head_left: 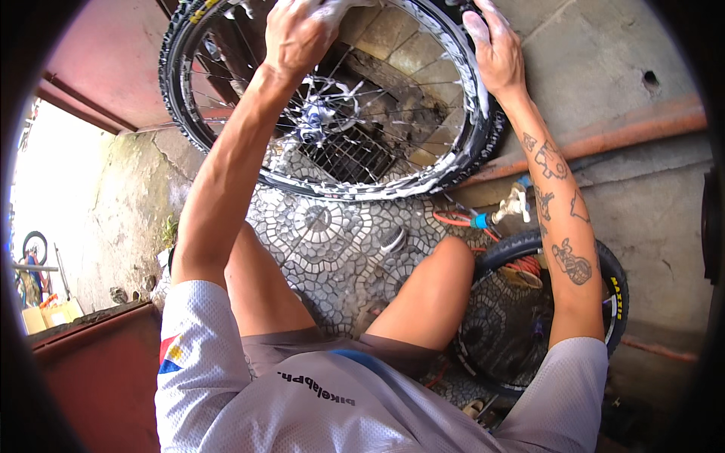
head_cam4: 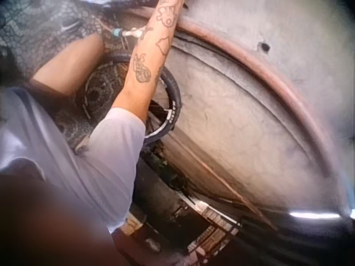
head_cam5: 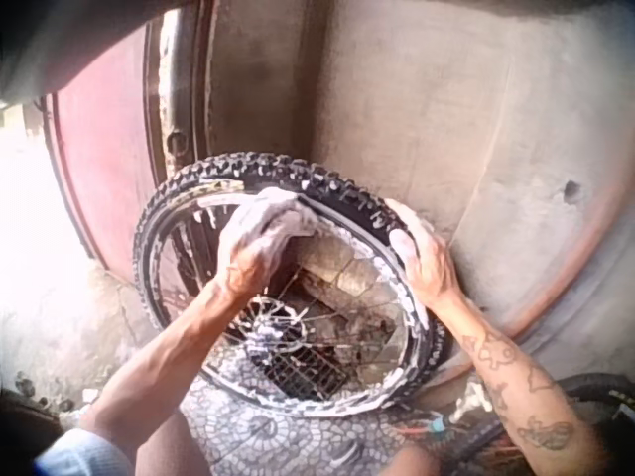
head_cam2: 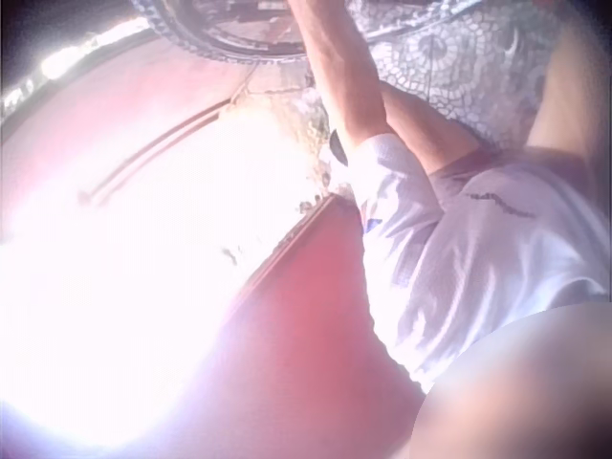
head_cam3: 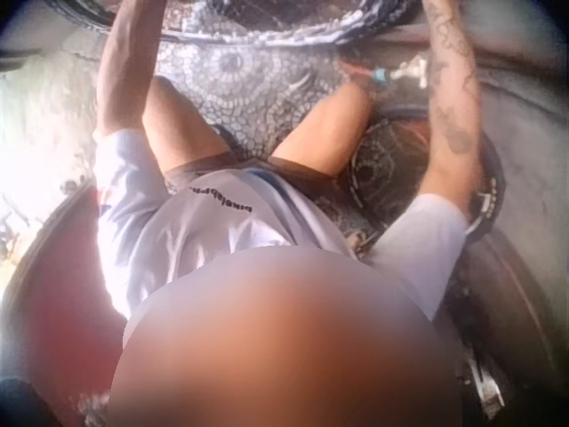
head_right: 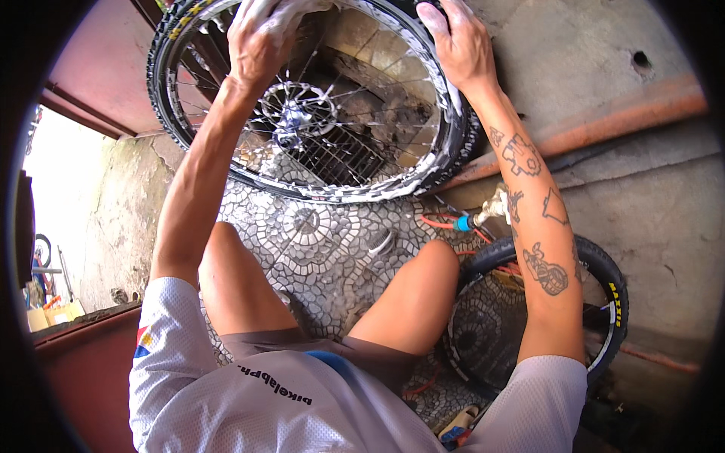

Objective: The person scrubs a bicycle wheel with a brush and soapy water, rotating the wheel to clean the tire, rim, spokes, and hub. They repeatedly dip the brush into a bucket and continue scrubbing different sections of the wheel.

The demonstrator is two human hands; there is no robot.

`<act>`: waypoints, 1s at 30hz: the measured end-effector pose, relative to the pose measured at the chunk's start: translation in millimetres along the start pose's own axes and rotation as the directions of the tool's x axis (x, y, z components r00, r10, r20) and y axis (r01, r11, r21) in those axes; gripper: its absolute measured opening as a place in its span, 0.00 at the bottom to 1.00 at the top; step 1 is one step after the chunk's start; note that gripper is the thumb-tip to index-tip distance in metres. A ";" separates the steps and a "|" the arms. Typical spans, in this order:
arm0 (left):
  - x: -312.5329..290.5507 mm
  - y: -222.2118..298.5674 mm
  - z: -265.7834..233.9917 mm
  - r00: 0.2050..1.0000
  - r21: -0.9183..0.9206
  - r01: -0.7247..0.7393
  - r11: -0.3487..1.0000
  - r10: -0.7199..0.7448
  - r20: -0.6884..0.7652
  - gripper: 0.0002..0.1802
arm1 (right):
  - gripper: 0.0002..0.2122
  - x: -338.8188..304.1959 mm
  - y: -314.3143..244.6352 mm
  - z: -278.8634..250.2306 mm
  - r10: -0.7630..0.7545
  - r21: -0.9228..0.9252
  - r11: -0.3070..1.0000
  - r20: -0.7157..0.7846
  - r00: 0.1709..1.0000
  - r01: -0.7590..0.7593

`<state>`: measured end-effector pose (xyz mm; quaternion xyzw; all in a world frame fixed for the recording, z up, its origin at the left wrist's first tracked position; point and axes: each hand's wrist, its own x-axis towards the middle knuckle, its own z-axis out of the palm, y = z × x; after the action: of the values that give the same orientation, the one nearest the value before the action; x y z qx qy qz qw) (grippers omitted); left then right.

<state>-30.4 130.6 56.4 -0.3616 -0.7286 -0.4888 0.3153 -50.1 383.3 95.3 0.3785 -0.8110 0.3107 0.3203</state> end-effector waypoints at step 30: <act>-133.4 -3.2 -87.5 0.971 0.818 0.045 0.573 -0.216 0.098 0.10 | 0.20 -2.7 16.3 9.4 -0.246 -0.142 0.961 -0.043 0.968 0.238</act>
<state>48.2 18.3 -25.3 -0.1669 -0.9218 -0.0881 0.3386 -64.6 385.9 83.4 0.4426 -0.7677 0.2248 0.4052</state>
